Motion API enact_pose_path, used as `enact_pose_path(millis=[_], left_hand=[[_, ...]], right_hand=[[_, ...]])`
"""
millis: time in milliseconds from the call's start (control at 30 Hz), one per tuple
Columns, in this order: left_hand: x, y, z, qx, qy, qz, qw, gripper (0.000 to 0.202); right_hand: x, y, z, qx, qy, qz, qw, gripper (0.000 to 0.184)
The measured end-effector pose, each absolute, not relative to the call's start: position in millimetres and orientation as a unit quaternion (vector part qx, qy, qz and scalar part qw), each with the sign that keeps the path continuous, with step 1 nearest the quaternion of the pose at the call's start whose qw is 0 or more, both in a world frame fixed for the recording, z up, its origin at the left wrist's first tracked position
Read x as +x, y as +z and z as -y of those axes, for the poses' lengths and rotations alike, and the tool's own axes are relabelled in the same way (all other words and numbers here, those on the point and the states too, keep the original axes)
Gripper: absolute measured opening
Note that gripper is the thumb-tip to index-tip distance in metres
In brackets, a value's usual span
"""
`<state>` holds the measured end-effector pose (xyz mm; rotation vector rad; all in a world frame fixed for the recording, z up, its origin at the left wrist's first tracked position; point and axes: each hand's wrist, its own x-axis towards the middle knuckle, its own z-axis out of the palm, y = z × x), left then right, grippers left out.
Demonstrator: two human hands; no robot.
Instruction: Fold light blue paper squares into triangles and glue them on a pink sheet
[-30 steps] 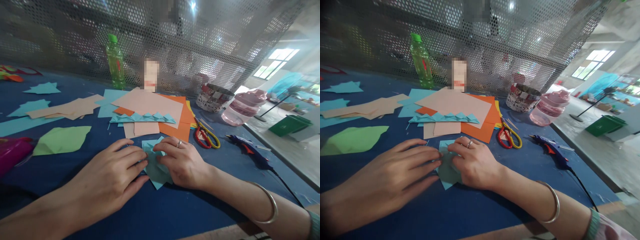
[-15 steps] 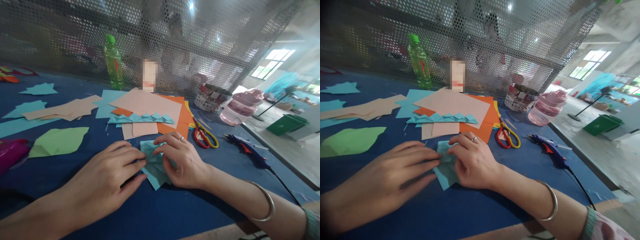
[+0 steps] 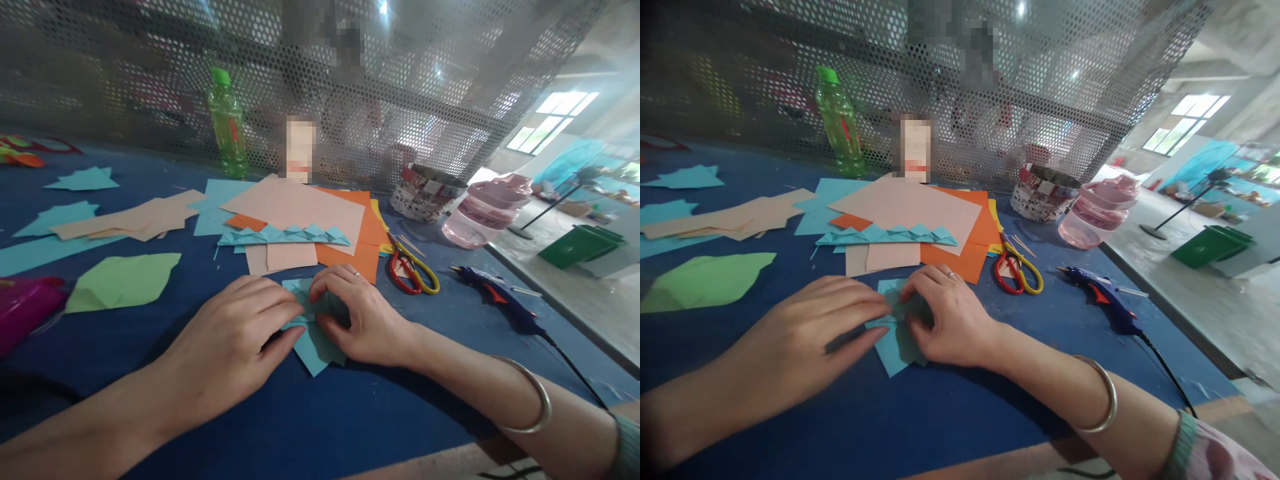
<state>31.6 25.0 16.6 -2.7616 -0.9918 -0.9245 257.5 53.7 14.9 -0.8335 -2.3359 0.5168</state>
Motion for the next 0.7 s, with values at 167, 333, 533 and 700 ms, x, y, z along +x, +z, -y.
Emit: enact_pose_path(millis=[167,333,533,700], left_hand=[[34.1,14.1,-28.9,-0.893,-0.29,0.345,0.005,0.016],[33.0,13.1,-30.6,-0.898,-0.273,0.345,0.001,0.019],[34.3,10.7,-32.9,-0.893,-0.284,0.348,0.006,0.019],[34.3,8.4,-34.6,-0.891,-0.297,0.345,0.005,0.024]], right_hand=[[258.2,15.8,-55.7,-0.307,0.216,0.875,0.307,0.026],[258.3,14.6,-56.5,-0.31,0.217,0.873,0.306,0.026],[259.6,13.0,-58.9,-0.309,0.22,0.873,0.307,0.026],[259.9,14.6,-59.9,-0.303,0.235,0.873,0.302,0.026]])
